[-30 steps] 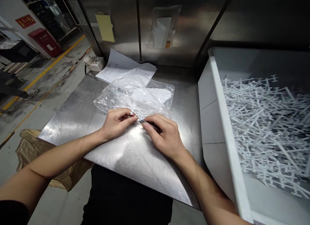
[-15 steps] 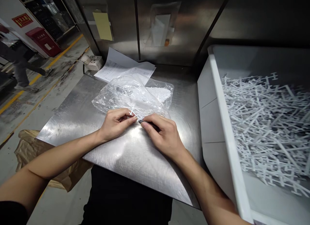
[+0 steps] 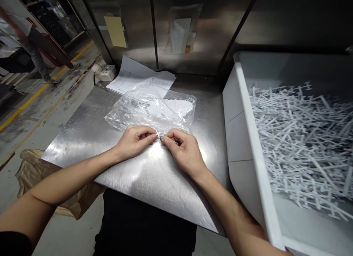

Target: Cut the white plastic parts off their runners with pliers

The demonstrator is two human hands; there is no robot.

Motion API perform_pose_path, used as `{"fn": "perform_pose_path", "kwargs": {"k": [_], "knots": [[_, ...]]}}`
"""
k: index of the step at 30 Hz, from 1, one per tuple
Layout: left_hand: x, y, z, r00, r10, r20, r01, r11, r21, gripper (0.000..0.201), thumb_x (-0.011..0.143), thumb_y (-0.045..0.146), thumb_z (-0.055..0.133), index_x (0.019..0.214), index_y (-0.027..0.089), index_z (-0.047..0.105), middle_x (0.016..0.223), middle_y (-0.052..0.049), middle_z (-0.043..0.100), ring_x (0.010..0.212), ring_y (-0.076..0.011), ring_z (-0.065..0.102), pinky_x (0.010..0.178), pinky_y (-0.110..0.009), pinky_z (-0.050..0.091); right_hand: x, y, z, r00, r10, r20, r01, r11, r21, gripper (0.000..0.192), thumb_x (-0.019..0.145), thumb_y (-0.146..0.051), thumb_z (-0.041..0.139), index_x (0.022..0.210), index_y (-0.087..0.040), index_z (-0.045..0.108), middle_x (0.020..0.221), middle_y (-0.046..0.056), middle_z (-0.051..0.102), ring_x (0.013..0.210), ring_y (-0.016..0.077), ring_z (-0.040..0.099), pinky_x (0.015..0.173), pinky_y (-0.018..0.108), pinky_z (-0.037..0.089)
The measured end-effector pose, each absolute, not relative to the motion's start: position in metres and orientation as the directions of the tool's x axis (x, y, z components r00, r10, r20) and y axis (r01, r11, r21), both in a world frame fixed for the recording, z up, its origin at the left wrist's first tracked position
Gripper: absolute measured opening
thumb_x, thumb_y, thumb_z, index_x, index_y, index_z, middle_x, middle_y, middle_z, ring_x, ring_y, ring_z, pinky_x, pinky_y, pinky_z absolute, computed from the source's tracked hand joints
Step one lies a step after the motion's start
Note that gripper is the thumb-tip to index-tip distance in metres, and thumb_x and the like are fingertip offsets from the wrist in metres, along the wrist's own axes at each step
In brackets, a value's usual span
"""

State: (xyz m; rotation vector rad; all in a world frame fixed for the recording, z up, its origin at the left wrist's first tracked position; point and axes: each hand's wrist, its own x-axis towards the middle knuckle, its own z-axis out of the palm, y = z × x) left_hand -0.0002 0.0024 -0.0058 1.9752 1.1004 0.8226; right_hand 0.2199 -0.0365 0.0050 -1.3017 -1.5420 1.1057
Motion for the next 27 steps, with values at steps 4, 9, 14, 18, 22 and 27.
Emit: {"fn": "perform_pose_path", "kwargs": {"k": [4, 9, 14, 18, 22, 27], "knots": [[0.0006, 0.0016, -0.0057, 0.427, 0.886, 0.179, 0.437, -0.376, 0.817, 0.016, 0.102, 0.026, 0.072, 0.094, 0.019, 0.083, 0.082, -0.001, 0.081, 0.07, -0.0138, 0.068, 0.065, -0.025, 0.048, 0.2183, -0.0387, 0.0055, -0.121, 0.991, 0.055, 0.278, 0.087, -0.957, 0.028, 0.099, -0.04, 0.073, 0.079, -0.02, 0.073, 0.071, 0.0, 0.064, 0.065, 0.0153, 0.053, 0.061, 0.03, 0.04], [-0.0011, 0.0006, -0.0041, 0.408, 0.886, 0.219, 0.4, -0.389, 0.83, 0.014, 0.102, 0.025, 0.072, 0.095, 0.018, 0.082, 0.081, 0.0, 0.08, 0.068, -0.013, 0.068, 0.064, -0.024, 0.048, 0.22, -0.0408, 0.0055, -0.081, 0.985, 0.155, 0.306, 0.173, -0.936, 0.024, 0.101, -0.038, 0.071, 0.084, -0.02, 0.074, 0.076, 0.002, 0.07, 0.068, 0.0165, 0.059, 0.063, 0.03, 0.044], [-0.0038, -0.0017, -0.0025, 0.413, 0.852, 0.321, 0.335, -0.47, 0.816, 0.014, 0.105, 0.026, 0.071, 0.101, 0.018, 0.081, 0.088, -0.003, 0.082, 0.075, -0.0148, 0.074, 0.069, -0.026, 0.055, 0.2247, -0.0398, 0.0059, -0.05, 0.969, 0.243, 0.394, 0.242, -0.887, 0.019, 0.102, -0.036, 0.071, 0.09, -0.022, 0.075, 0.081, 0.002, 0.073, 0.072, 0.0175, 0.064, 0.066, 0.03, 0.048], [-0.0047, -0.0017, -0.0033, 0.428, 0.794, 0.431, 0.307, -0.576, 0.757, 0.015, 0.108, 0.027, 0.069, 0.103, 0.018, 0.08, 0.092, -0.005, 0.084, 0.081, -0.0164, 0.078, 0.074, -0.028, 0.058, 0.226, -0.0392, 0.0069, -0.075, 0.962, 0.261, 0.399, 0.269, -0.877, 0.017, 0.102, -0.035, 0.07, 0.091, -0.022, 0.075, 0.08, 0.001, 0.073, 0.07, 0.0176, 0.063, 0.065, 0.031, 0.048], [-0.0053, -0.0005, -0.0049, 0.4, 0.752, 0.524, 0.293, -0.647, 0.704, 0.013, 0.107, 0.027, 0.07, 0.104, 0.019, 0.08, 0.093, -0.005, 0.084, 0.081, -0.0161, 0.078, 0.073, -0.028, 0.059, 0.2255, -0.0401, 0.0097, -0.09, 0.957, 0.274, 0.379, 0.287, -0.879, 0.016, 0.101, -0.034, 0.071, 0.09, -0.022, 0.076, 0.081, 0.002, 0.074, 0.071, 0.0179, 0.064, 0.065, 0.031, 0.049], [-0.0052, -0.0006, -0.0054, 0.382, 0.726, 0.572, 0.294, -0.683, 0.669, 0.011, 0.107, 0.024, 0.071, 0.104, 0.018, 0.08, 0.093, -0.005, 0.084, 0.081, -0.0157, 0.078, 0.073, -0.028, 0.059, 0.224, -0.0409, 0.0123, -0.098, 0.96, 0.261, 0.361, 0.278, -0.89, 0.018, 0.101, -0.033, 0.071, 0.088, -0.022, 0.075, 0.079, 0.001, 0.074, 0.069, 0.0171, 0.064, 0.065, 0.03, 0.049]]}}
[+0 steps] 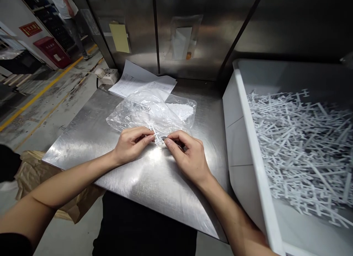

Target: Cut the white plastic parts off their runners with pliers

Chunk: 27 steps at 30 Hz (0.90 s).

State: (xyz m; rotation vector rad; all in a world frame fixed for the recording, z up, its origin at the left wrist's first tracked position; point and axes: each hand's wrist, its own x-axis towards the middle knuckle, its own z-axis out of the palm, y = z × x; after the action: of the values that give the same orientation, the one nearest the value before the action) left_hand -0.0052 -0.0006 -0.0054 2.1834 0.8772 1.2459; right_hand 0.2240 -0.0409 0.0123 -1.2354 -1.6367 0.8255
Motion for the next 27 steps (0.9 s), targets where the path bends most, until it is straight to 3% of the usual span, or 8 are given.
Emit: {"fn": "perform_pose_path", "kwargs": {"k": [20, 27], "knots": [[-0.0042, -0.0013, -0.0036, 0.419, 0.698, 0.581, 0.278, -0.707, 0.65, 0.014, 0.109, 0.024, 0.068, 0.101, 0.018, 0.077, 0.09, -0.005, 0.083, 0.079, -0.0157, 0.078, 0.074, -0.028, 0.059, 0.2241, -0.0409, 0.0083, -0.126, 0.962, 0.243, 0.381, 0.273, -0.883, 0.015, 0.102, -0.032, 0.071, 0.091, -0.023, 0.076, 0.08, 0.001, 0.075, 0.07, 0.0172, 0.065, 0.066, 0.031, 0.048], [-0.0037, -0.0024, -0.0059, 0.406, 0.75, 0.522, 0.271, -0.644, 0.715, 0.013, 0.107, 0.023, 0.07, 0.098, 0.018, 0.077, 0.086, -0.003, 0.08, 0.077, -0.0152, 0.076, 0.073, -0.027, 0.058, 0.2239, -0.0394, 0.0038, -0.119, 0.963, 0.243, 0.381, 0.27, -0.884, 0.015, 0.102, -0.032, 0.071, 0.092, -0.022, 0.078, 0.082, 0.001, 0.076, 0.073, 0.0173, 0.066, 0.068, 0.032, 0.049]]}}
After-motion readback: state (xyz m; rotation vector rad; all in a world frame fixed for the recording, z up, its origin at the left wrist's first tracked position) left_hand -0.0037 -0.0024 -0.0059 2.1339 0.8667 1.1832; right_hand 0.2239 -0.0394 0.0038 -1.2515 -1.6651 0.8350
